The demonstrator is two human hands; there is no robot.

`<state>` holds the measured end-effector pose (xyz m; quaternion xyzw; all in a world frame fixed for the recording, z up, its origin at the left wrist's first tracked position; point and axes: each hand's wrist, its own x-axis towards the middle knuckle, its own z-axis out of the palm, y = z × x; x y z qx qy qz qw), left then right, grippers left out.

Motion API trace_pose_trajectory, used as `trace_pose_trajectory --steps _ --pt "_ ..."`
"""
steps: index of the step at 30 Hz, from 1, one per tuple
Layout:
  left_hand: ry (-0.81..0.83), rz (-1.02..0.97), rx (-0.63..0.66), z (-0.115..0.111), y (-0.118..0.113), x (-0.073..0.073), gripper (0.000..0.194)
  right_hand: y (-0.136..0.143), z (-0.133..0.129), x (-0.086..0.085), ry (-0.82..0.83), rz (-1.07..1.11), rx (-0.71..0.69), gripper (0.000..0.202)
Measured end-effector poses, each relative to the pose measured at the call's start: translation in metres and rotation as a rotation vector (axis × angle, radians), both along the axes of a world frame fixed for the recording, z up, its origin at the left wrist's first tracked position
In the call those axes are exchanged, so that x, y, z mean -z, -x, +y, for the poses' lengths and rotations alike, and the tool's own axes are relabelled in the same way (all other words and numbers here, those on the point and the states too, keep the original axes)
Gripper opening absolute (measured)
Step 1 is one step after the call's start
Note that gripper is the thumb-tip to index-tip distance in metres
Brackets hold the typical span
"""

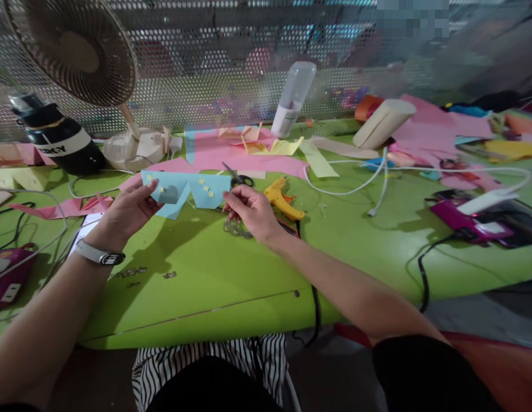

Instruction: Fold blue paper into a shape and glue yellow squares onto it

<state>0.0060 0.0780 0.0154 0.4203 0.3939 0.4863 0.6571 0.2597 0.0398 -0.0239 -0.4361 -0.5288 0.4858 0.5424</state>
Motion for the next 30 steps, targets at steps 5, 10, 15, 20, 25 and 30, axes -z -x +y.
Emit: trace_pose_trajectory --steps 5,10,15,20,25,30 --pt "-0.144 -0.071 -0.044 -0.004 -0.011 0.012 0.033 0.002 0.000 0.003 0.136 0.117 -0.072 0.046" --pt "-0.085 -0.136 -0.033 -0.009 -0.018 0.015 0.035 0.008 -0.003 0.004 0.215 0.145 -0.042 0.037" --pt "0.092 -0.256 -0.042 -0.009 -0.017 0.014 0.043 0.007 -0.002 0.003 0.221 0.166 -0.008 0.037" --pt "0.008 -0.210 -0.142 -0.009 -0.022 0.021 0.030 0.011 -0.002 -0.001 0.292 0.189 -0.014 0.041" --pt "-0.024 -0.188 -0.155 -0.017 -0.030 0.021 0.038 0.016 -0.001 0.005 0.311 0.230 0.034 0.040" --pt "0.011 -0.217 -0.101 -0.024 -0.032 0.017 0.037 0.017 0.002 0.008 0.302 0.244 0.049 0.040"
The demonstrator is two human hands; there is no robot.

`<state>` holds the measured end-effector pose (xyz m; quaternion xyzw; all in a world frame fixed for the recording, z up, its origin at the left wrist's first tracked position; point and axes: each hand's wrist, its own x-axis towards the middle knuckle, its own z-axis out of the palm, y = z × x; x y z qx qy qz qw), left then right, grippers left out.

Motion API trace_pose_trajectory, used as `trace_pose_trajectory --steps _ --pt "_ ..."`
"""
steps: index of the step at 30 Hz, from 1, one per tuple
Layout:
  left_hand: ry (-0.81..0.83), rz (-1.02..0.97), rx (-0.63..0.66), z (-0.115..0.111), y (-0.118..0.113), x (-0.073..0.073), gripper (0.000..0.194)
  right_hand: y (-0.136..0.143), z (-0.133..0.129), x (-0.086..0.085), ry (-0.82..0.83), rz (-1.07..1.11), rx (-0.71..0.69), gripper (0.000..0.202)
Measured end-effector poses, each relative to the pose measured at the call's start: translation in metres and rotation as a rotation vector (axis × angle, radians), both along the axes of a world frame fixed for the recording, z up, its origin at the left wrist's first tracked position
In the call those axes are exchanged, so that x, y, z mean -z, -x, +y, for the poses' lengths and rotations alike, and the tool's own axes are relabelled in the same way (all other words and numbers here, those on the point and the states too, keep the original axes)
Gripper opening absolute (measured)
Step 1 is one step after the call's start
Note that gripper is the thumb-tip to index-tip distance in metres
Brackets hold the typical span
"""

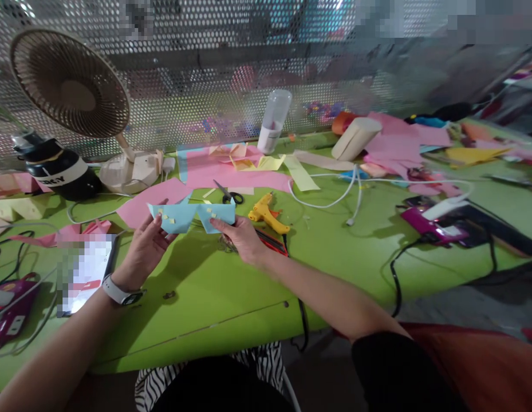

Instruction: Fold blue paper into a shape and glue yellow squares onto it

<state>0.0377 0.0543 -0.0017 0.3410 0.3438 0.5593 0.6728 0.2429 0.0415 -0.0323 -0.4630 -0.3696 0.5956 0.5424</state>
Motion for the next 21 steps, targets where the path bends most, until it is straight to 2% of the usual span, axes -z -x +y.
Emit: trace_pose_trajectory --steps 5,11,13,17,19,21 --pt "0.067 0.082 -0.027 -0.001 0.001 0.006 0.032 -0.002 0.001 -0.003 0.008 0.048 -0.079 0.044" --pt "0.087 0.039 -0.094 0.002 0.001 0.008 0.030 -0.008 -0.003 -0.009 -0.011 0.103 -0.157 0.057" --pt "0.100 0.019 -0.118 0.005 0.002 0.008 0.031 -0.008 -0.003 -0.012 -0.015 0.108 -0.112 0.057" --pt "0.129 -0.010 -0.150 0.010 0.006 0.005 0.033 -0.010 0.002 -0.016 -0.084 0.044 0.101 0.046" --pt "0.140 -0.022 -0.155 0.011 0.007 0.003 0.034 -0.014 0.005 -0.018 -0.114 0.025 0.134 0.044" --pt "0.146 -0.029 -0.150 0.011 0.009 0.001 0.035 -0.017 0.008 -0.019 -0.116 0.008 0.130 0.052"
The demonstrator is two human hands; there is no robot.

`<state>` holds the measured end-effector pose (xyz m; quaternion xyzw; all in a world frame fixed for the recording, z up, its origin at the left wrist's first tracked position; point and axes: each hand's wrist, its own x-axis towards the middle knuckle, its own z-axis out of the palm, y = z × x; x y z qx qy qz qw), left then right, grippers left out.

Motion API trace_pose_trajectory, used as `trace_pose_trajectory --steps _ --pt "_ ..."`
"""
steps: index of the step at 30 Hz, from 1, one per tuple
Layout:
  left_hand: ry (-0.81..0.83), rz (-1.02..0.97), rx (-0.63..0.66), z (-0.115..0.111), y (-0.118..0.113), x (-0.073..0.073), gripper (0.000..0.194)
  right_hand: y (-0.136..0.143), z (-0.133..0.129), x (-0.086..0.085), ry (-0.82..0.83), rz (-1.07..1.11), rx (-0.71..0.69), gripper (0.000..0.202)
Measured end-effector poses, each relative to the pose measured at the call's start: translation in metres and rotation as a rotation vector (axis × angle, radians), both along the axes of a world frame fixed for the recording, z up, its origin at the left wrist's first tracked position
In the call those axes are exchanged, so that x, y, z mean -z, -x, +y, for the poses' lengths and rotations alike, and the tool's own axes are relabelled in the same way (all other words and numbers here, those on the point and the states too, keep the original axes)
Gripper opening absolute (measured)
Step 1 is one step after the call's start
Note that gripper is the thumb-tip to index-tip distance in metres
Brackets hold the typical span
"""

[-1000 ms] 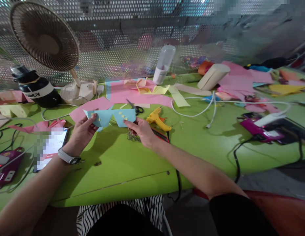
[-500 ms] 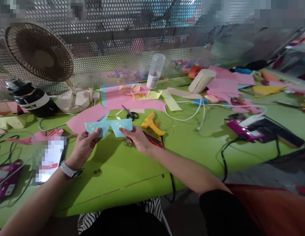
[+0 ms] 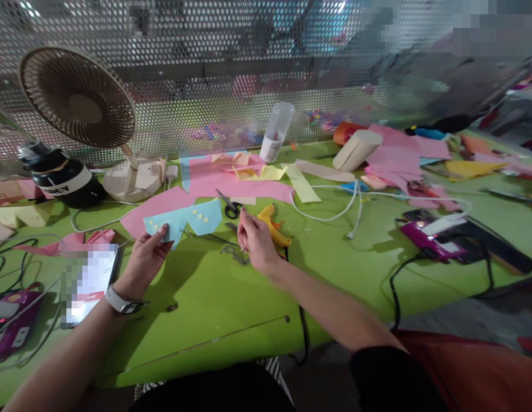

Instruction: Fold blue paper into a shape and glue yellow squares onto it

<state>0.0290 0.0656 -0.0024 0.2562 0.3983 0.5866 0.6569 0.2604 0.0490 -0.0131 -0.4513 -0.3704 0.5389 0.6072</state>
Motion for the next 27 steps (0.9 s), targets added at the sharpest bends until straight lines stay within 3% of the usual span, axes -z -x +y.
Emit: trace_pose_trajectory --steps 5,7,12,18,23,27 --pt "-0.001 0.012 0.050 -0.003 0.002 -0.003 0.031 -0.001 -0.003 -0.008 0.045 -0.161 -0.219 0.055" --pt "-0.020 0.014 0.107 -0.004 0.003 -0.004 0.033 0.000 -0.003 -0.013 0.035 -0.182 -0.231 0.050" --pt "-0.079 -0.082 0.252 0.000 0.009 -0.002 0.052 -0.010 0.027 -0.029 -0.059 -0.155 -0.070 0.043" --pt "0.054 -0.075 0.222 0.006 0.013 0.005 0.034 -0.034 0.099 -0.046 -0.104 -0.104 0.074 0.049" --pt "0.082 -0.072 0.177 0.005 0.012 0.004 0.032 -0.039 0.154 -0.049 -0.070 -0.076 0.199 0.038" --pt "0.068 -0.089 0.176 0.004 0.011 0.006 0.032 -0.039 0.168 -0.043 -0.033 -0.074 0.260 0.027"
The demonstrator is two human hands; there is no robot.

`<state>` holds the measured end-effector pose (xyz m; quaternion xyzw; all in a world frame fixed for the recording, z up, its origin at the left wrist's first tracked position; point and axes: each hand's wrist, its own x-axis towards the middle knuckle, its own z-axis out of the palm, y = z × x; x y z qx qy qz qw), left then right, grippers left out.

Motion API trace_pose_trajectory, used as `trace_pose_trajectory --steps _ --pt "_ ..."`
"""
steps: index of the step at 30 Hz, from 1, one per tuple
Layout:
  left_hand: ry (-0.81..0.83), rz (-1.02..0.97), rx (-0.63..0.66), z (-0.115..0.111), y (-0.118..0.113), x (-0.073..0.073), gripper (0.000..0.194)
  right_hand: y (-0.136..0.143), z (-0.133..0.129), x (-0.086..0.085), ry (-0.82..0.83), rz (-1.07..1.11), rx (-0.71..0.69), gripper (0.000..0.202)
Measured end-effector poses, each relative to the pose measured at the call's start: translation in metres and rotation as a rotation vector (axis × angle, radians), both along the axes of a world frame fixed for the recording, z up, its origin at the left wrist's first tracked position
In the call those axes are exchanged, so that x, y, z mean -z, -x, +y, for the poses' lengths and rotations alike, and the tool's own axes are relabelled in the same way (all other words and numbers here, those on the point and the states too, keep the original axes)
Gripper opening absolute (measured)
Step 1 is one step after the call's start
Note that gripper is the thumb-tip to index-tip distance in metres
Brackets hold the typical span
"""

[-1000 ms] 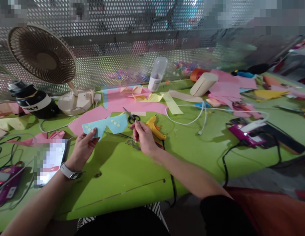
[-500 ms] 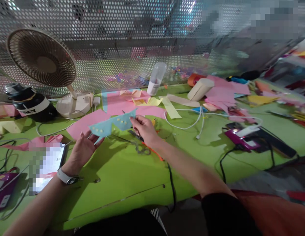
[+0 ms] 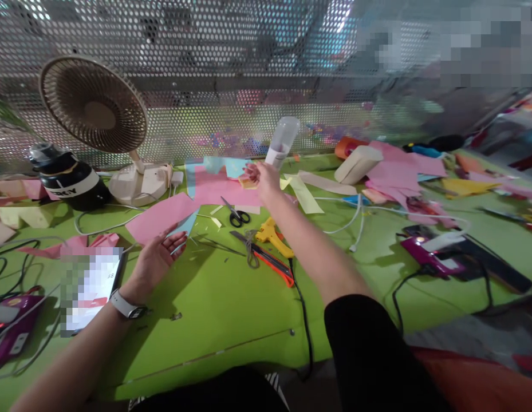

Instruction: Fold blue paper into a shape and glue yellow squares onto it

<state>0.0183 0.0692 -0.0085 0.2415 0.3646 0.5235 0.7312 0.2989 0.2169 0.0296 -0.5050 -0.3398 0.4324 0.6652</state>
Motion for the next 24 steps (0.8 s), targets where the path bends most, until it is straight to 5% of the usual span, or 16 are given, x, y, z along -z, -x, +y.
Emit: trace_pose_trajectory --steps 7,12,16,19,24 --pt "-0.062 0.066 -0.055 0.001 -0.001 0.009 0.030 0.020 -0.054 0.018 0.065 -0.146 -0.170 0.033" --pt "-0.169 0.107 -0.105 -0.007 -0.005 0.002 0.026 0.040 -0.089 0.023 0.096 -0.325 -0.344 0.049" --pt "-0.356 0.242 0.150 -0.025 -0.009 -0.013 0.023 0.053 -0.098 0.033 0.071 -0.537 -0.479 0.056" --pt "-0.502 0.399 0.427 -0.035 -0.012 -0.019 0.023 0.064 -0.093 0.041 -0.015 -0.742 -0.546 0.033" --pt "-0.582 0.511 0.466 -0.036 -0.011 -0.015 0.022 0.097 -0.078 0.046 -0.178 -1.174 -0.628 0.041"
